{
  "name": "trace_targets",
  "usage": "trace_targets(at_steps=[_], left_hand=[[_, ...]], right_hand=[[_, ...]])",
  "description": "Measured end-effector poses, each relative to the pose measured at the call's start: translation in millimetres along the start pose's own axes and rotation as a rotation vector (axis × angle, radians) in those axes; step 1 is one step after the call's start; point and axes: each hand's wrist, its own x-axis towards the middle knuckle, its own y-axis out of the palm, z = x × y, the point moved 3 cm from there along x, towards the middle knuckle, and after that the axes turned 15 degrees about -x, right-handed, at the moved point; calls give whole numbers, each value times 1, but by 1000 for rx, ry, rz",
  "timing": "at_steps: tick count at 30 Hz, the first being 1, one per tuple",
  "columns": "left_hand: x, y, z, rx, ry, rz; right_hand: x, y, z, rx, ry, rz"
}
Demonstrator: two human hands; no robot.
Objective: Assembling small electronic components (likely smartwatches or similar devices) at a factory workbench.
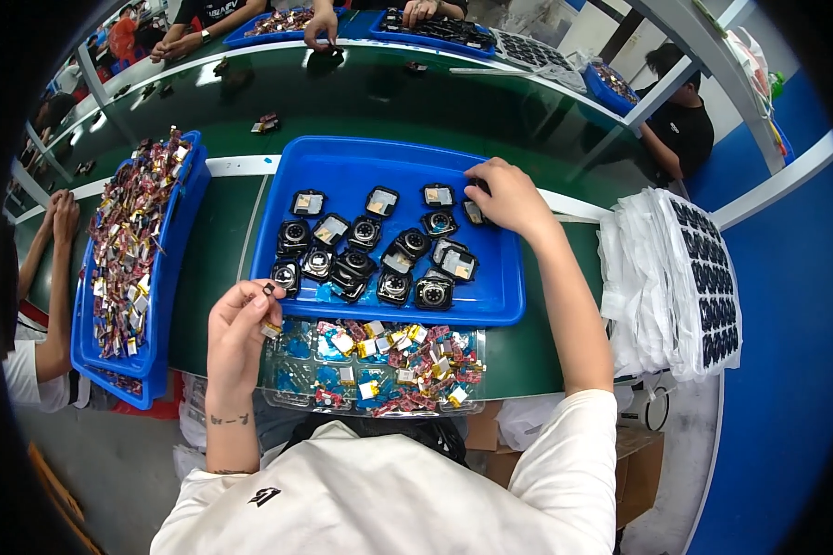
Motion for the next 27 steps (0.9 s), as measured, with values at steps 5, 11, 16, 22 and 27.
trace_targets(at_steps=[5, 11, 16, 22, 27], left_hand=[[-2, -4, 2, -10, 14, -33], [-3, -3, 0, 65, -3, -33], [-13, 13, -8, 171, 81, -19], [-11, 31, -15, 267, 268, 17], [-4, 52, -13, 330, 323, 48]], right_hand=[[-8, -12, 34, 42, -26, 43], [8, 1, 35, 67, -139, -211], [14, -17, 62, 294, -16, 1], [-20, -49, 130, 1175, -96, -41], [-40, -37, 161, 1446, -154, 66]])
